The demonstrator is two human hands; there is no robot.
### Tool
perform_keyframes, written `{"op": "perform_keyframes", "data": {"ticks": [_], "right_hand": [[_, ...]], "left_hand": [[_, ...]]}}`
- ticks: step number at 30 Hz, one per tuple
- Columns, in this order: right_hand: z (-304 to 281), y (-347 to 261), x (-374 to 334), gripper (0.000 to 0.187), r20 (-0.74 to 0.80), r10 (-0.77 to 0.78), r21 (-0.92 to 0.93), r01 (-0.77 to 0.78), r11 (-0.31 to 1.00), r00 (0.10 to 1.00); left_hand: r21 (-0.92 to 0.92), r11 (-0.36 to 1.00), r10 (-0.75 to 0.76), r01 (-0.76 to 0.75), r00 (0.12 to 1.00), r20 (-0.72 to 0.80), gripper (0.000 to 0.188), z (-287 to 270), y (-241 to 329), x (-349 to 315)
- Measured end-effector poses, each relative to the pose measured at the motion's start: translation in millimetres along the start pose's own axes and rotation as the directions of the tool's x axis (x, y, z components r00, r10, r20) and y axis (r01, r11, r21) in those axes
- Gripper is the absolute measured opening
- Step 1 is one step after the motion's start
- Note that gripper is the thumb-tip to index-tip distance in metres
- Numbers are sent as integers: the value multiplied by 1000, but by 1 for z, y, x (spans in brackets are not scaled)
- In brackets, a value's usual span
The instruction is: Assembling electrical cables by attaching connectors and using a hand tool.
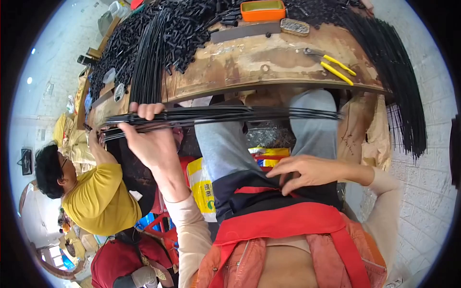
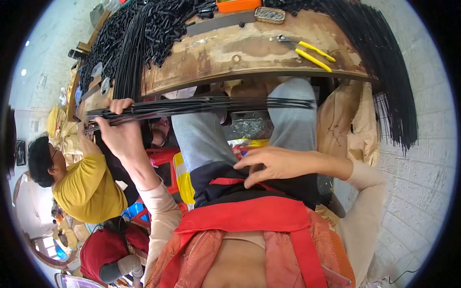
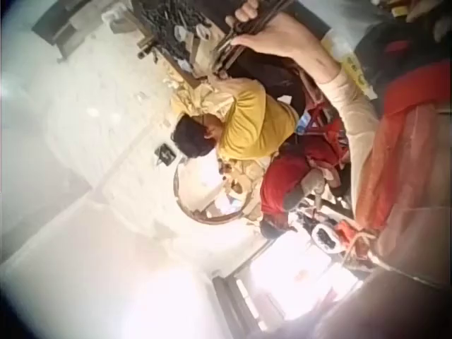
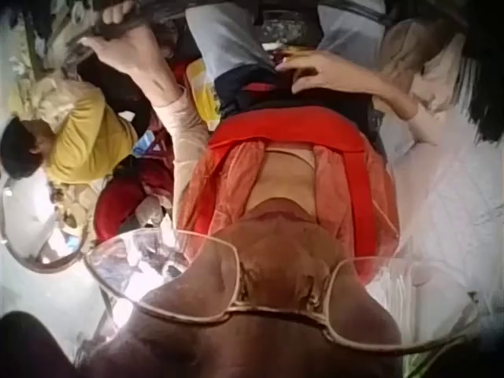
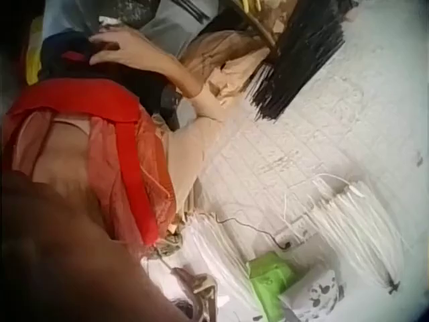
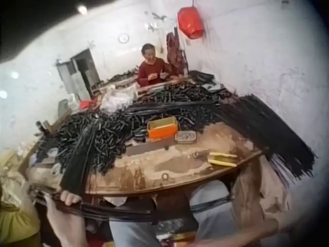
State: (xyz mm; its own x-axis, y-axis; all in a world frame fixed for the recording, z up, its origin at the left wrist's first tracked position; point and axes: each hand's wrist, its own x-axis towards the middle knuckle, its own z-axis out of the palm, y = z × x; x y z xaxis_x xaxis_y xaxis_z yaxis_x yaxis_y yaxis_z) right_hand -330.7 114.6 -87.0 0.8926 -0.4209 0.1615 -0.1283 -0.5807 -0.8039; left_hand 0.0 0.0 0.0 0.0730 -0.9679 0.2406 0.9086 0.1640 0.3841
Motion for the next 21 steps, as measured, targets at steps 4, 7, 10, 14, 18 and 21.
{"op": "perform_keyframes", "data": {"ticks": [4, 7, 10, 14, 18, 21], "right_hand": [[-28, -40, -43, 74, -362, 432, 850, 103, 517, 826], [-29, -47, -91, 55, -819, 422, 524, 207, 826, 390], [-51, -68, -90, 36, -884, 424, 463, 228, 857, 198], [-62, -104, -106, 34, -924, 370, 383, 297, 875, 103], [-63, -107, -107, 30, -921, 316, 355, 155, 922, 228], [-47, -89, -69, 34, -814, 454, 474, -35, 880, 362]], "left_hand": [[-275, 935, -280, 222, 941, -191, 48, 5, -77, -26], [-483, 806, -494, 342, 838, -231, 53, 6, -132, -42], [-597, 736, -569, 320, 770, -289, 54, -37, -167, -52], [-551, 684, -718, 477, 574, -394, 39, -128, -215, -69], [-580, 528, -840, 621, 277, -467, 52, -129, -254, -109], [-321, 79, -972, 944, 2, -233, 50, -137, -227, -154]]}}
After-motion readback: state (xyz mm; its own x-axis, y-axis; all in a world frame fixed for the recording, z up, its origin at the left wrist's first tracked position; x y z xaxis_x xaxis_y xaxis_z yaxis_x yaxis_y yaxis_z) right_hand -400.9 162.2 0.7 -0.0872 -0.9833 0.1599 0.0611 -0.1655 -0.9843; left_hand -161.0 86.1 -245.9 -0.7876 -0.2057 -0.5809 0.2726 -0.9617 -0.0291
